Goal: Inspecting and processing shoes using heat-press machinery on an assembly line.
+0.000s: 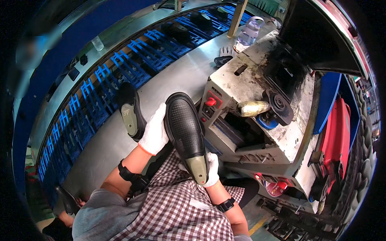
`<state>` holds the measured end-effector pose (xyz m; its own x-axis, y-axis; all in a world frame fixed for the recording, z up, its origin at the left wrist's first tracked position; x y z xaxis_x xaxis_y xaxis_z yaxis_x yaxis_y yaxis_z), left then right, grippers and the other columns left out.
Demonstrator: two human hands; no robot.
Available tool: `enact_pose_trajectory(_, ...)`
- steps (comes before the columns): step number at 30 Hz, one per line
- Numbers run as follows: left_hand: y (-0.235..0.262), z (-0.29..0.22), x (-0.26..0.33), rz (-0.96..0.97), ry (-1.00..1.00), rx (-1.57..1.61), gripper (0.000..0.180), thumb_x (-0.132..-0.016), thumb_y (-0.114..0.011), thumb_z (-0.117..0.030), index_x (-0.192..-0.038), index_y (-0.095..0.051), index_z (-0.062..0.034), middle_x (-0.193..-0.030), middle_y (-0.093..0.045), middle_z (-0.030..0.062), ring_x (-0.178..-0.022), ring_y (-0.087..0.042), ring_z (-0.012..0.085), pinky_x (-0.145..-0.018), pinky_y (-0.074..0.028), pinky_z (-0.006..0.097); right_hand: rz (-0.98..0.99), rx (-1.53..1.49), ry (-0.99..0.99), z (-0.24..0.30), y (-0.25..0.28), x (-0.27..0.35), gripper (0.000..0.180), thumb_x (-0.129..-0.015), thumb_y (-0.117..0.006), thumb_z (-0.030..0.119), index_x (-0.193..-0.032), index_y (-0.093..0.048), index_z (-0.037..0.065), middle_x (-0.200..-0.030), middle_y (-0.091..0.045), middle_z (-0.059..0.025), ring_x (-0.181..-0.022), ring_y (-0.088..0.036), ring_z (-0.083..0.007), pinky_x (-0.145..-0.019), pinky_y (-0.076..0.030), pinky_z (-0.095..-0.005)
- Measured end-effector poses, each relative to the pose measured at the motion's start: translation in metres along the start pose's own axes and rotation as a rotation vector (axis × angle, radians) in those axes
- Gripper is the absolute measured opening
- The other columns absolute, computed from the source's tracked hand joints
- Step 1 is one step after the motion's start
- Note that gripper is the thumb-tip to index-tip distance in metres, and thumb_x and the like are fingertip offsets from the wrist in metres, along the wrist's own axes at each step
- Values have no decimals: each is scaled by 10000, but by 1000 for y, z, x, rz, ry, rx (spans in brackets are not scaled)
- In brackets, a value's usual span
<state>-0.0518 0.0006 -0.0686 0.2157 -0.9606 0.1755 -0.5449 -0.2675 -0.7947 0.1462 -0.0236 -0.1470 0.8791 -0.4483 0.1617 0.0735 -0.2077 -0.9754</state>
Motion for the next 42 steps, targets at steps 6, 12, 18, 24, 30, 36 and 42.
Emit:
enact_pose_trajectory(6,1,-9,6,-86,-321,-539,635,-1113,-512,-303,-1620,-270,-7,-1512,-512,125,-1359,-514,199,-1175,-386,348,-273,397,82,7,-27,-8,625,-905,-591,464,-1410,-582,96,-1419,-618,-141,-1290,-599,-352,-992,-533,-602)
enact_pose_trajectory(12,-31,-6,29,163,-133,-461,894,-888,-784,-391,-1538,-285,-33,-1440,-499,94,-1346,-481,226,-1153,-394,393,1,994,532,22,-102,-54,698,-1016,-538,366,-1594,-363,15,-1596,-456,-152,-1459,-460,-276,-1241,-328,-411)
enact_pose_trajectory(18,3,-84,-32,-198,149,-8,223,-871,-656,-134,-1089,-656,-89,-1005,-692,76,-953,-703,243,-950,-580,492,-11,1465,478,17,-121,-60,754,-1062,-511,504,-1588,-364,-16,-1608,-432,-174,-1484,-427,-285,-1211,-351,-407)
enact_pose_trajectory(24,33,-175,-176,-611,122,-482,387,-785,-753,-279,-1117,-608,-142,-1005,-663,40,-1004,-640,271,-963,-442,630,-159,1497,452,29,-74,-37,594,-1072,-573,332,-1523,-458,-36,-1509,-539,-200,-1381,-548,-305,-1141,-458,-427)
enact_pose_trajectory(30,99,-210,-298,-740,-396,-1322,865,-831,-716,-352,-1544,-269,-152,-1316,-573,199,-1207,-608,372,-1056,-471,535,-374,1515,475,53,-45,-20,498,-1093,-485,257,-1496,-486,-36,-1412,-613,-192,-1275,-610,-265,-1122,-454,-400)
enact_pose_trajectory(36,74,-194,-296,-393,-21,-1692,980,-949,-588,-545,-1684,-43,-192,-1562,-433,289,-1384,-502,470,-1083,-481,542,-378,1423,524,58,-42,-17,756,-1043,-595,510,-1535,-426,-39,-1301,-636,-130,-1125,-645,-221,-963,-524,-370)
enact_pose_trajectory(42,14,-161,-114,141,-215,-1671,890,-950,-612,-529,-1619,-289,-39,-1552,-461,292,-1441,-481,369,-1172,-401,397,-356,1454,372,45,-20,-19,692,-1060,-576,483,-1500,-466,-39,-1239,-675,-140,-1084,-664,-221,-954,-535,-363)
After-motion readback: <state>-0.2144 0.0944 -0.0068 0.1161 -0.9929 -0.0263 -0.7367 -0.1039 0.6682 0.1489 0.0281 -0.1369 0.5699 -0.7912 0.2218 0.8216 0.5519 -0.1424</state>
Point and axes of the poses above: each hand's wrist, its own x-axis away from the middle knuckle, its own y-axis out of the back of the hand, z = x × y, the point moved 4 cm from there along -x, towards the middle knuckle
